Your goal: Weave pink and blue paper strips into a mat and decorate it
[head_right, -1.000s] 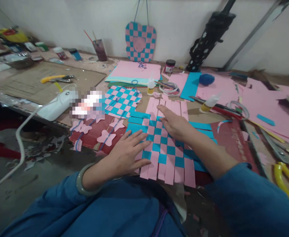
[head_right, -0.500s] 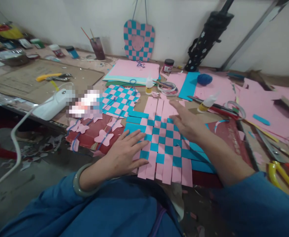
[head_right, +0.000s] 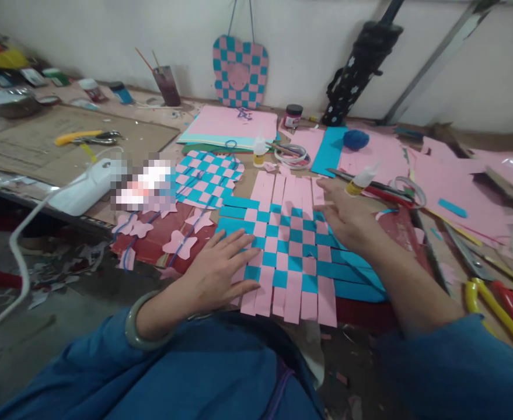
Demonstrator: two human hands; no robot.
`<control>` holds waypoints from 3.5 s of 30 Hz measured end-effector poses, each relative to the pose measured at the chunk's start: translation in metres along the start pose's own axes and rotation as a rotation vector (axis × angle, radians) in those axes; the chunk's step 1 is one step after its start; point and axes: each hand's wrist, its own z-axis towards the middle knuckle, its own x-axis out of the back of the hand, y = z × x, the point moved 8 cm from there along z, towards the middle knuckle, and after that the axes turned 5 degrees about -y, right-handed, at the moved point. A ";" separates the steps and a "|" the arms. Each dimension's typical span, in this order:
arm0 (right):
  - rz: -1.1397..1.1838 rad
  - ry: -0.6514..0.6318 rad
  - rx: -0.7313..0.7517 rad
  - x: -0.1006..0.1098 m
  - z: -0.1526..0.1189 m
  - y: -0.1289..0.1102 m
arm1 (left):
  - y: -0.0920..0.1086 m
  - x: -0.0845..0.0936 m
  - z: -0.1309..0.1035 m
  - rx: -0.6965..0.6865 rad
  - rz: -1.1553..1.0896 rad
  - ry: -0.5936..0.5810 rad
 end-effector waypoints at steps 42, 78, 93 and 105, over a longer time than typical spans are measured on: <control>0.036 -0.103 0.032 -0.007 -0.072 -0.039 | 0.001 -0.001 0.002 0.004 0.027 0.001; 0.031 -0.124 0.298 -0.037 -0.027 -0.086 | 0.001 0.001 0.001 -0.012 0.015 0.007; -0.443 0.003 0.449 -0.027 -0.019 -0.099 | 0.000 0.001 -0.001 -0.001 0.011 0.008; -0.548 -0.171 0.615 -0.063 -0.008 -0.118 | -0.003 0.005 0.000 0.046 -0.059 0.038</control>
